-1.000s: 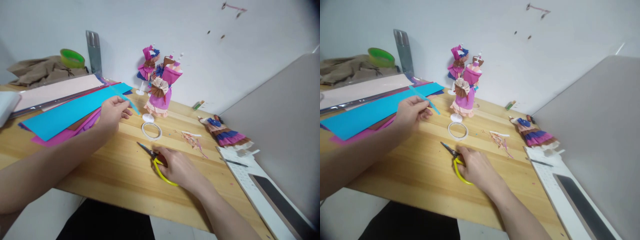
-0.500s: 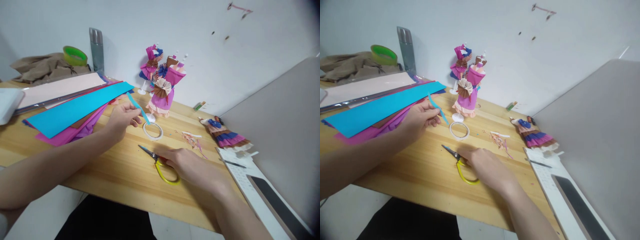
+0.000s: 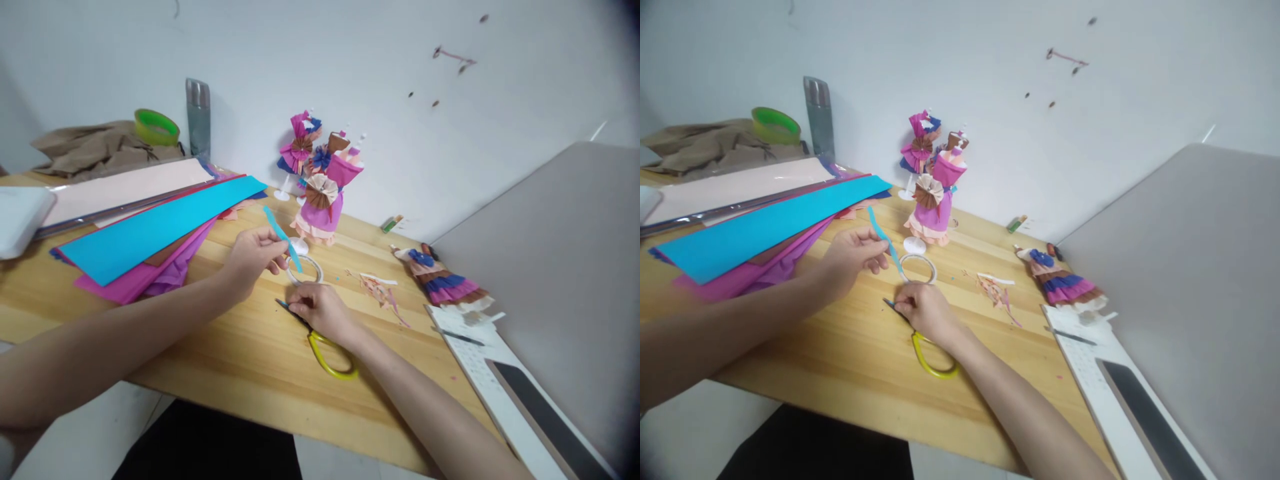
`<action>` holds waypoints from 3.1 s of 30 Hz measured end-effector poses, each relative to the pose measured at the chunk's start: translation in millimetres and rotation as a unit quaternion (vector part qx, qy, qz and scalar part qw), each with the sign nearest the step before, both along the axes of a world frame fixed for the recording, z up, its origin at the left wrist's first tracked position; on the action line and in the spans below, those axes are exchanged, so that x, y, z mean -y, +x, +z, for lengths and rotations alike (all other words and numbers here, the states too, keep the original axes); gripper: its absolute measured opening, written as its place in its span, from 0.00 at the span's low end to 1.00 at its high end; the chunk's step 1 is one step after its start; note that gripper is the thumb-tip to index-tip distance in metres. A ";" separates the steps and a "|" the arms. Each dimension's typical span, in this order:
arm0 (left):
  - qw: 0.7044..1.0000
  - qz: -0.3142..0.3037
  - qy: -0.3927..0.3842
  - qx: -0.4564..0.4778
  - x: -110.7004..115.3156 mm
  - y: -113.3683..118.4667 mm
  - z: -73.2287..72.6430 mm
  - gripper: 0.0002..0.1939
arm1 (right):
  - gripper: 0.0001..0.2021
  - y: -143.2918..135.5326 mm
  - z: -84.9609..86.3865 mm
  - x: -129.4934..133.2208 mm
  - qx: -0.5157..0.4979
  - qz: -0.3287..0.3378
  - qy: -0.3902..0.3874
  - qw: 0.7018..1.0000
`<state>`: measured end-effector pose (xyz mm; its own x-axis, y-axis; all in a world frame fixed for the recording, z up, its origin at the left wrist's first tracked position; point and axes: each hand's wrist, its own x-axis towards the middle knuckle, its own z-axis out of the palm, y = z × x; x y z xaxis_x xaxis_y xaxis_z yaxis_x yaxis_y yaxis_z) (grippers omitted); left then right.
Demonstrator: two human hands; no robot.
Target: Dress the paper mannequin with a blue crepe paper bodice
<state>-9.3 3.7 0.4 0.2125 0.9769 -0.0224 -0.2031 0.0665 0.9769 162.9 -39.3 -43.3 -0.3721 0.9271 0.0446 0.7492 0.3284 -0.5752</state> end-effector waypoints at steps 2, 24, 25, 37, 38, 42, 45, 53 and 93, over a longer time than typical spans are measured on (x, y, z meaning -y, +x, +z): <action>1.000 -0.008 0.011 -0.015 0.2 0.6 -1.6 0.06 | 0.09 -1.7 2.4 -2.0 0.010 0.019 -0.002 1.000; 0.997 -0.043 0.015 -0.061 -0.2 3.8 -10.0 0.06 | 0.12 112.9 49.5 -22.4 0.099 -0.284 0.159 0.941; 0.997 -0.042 0.018 -0.061 -0.6 4.0 -10.9 0.06 | 0.09 125.6 49.0 -23.3 0.107 -0.288 0.144 0.941; 0.995 -0.046 0.021 -0.090 -0.6 3.5 -8.4 0.06 | 0.13 182.1 40.0 -19.7 0.304 -0.254 0.033 0.918; 0.994 -0.047 0.019 -0.092 -0.6 3.9 -8.6 0.06 | 0.13 181.0 40.2 -19.7 0.307 -0.256 0.034 0.916; 0.993 -0.053 0.031 -0.097 -0.9 5.4 -11.3 0.05 | 0.16 169.2 43.0 -20.3 0.303 -0.318 0.066 0.896; 0.991 -0.063 0.055 -0.101 -0.1 5.3 -13.3 0.04 | 0.17 150.3 45.7 -20.5 0.212 -0.325 0.115 0.914; 0.955 -0.124 0.203 -0.175 4.9 3.0 -20.5 0.02 | 0.15 41.1 45.5 -7.6 -0.324 -0.120 -0.003 0.938; 0.971 -0.219 0.050 -0.085 5.3 5.3 -9.6 0.05 | 0.14 -7.4 32.6 6.8 -0.553 -0.138 -0.043 0.820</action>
<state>-4.0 -1.6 -9.2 0.6103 0.7922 -0.0030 -0.0120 0.0130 0.9998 155.6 -46.1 -10.7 0.0771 0.9868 0.1427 -0.2078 0.1559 -0.9657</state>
